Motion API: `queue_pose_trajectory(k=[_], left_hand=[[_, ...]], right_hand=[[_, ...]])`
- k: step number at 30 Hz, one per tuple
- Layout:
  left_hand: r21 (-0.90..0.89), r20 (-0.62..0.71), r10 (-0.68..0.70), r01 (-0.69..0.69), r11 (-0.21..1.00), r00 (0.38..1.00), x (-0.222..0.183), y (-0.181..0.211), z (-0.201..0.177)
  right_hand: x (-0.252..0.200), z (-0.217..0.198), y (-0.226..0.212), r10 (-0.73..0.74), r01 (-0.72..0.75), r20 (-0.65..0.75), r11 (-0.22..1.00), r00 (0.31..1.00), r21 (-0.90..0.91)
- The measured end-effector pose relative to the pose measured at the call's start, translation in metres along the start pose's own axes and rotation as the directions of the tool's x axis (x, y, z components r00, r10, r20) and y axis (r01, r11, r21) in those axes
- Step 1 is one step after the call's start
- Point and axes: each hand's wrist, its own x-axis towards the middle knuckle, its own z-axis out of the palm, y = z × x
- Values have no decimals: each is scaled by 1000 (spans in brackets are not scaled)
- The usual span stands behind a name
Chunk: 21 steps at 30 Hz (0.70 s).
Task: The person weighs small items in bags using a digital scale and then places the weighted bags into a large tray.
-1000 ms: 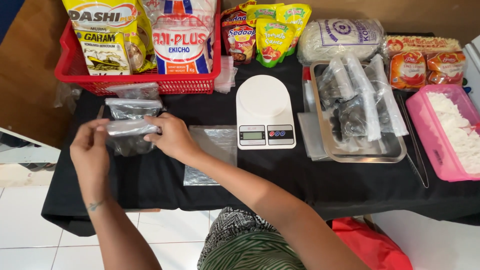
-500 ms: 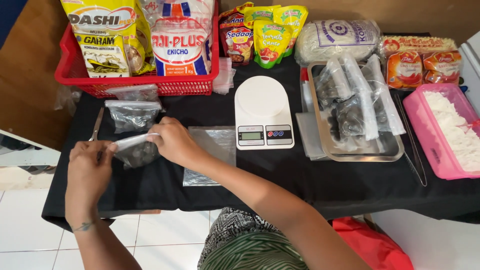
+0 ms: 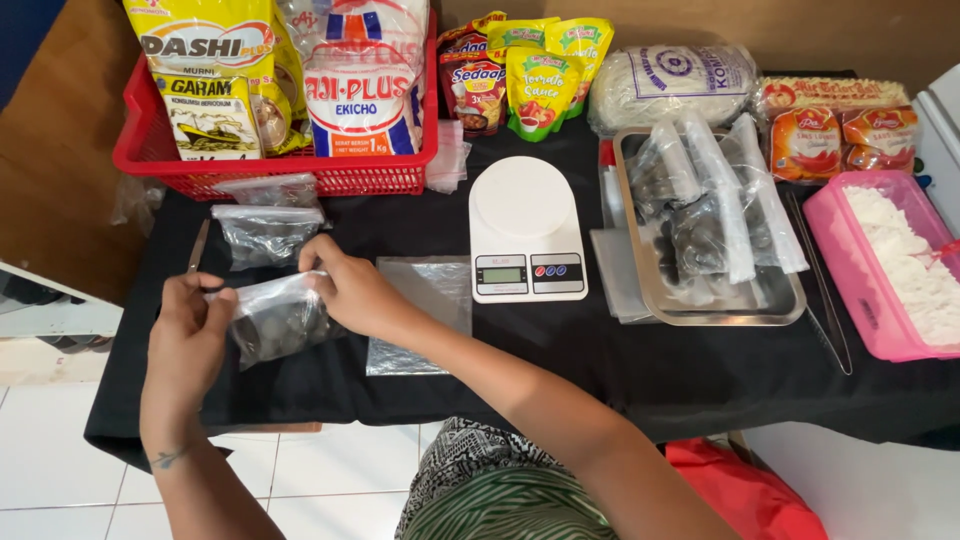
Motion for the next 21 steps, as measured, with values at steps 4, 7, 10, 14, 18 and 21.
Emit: queue_pose_trajectory(k=[4,7,10,14,18,21], left_hand=[[12,22,23,-24,1000,999,-2,16,2],[17,147,26,-29,999,989,-2,24,3],[-64,269,41,-25,998,962,0,38,8],[-168,386,211,-157,973,898,10,53,28],[-197,382,433,-386,901,817,25,73,68],[-215,409,580,-544,811,704,21,115,96]], right_hand=[[-8,-4,2,32,-31,-18,999,999,44],[-6,-7,20,47,-42,-81,997,996,66],[-17,-29,14,53,-29,-131,983,990,180],[-46,-67,-3,20,6,-181,990,983,143],[-78,-99,-6,-37,101,-353,981,935,166],[-104,-133,3,-103,109,-471,994,876,-16]])
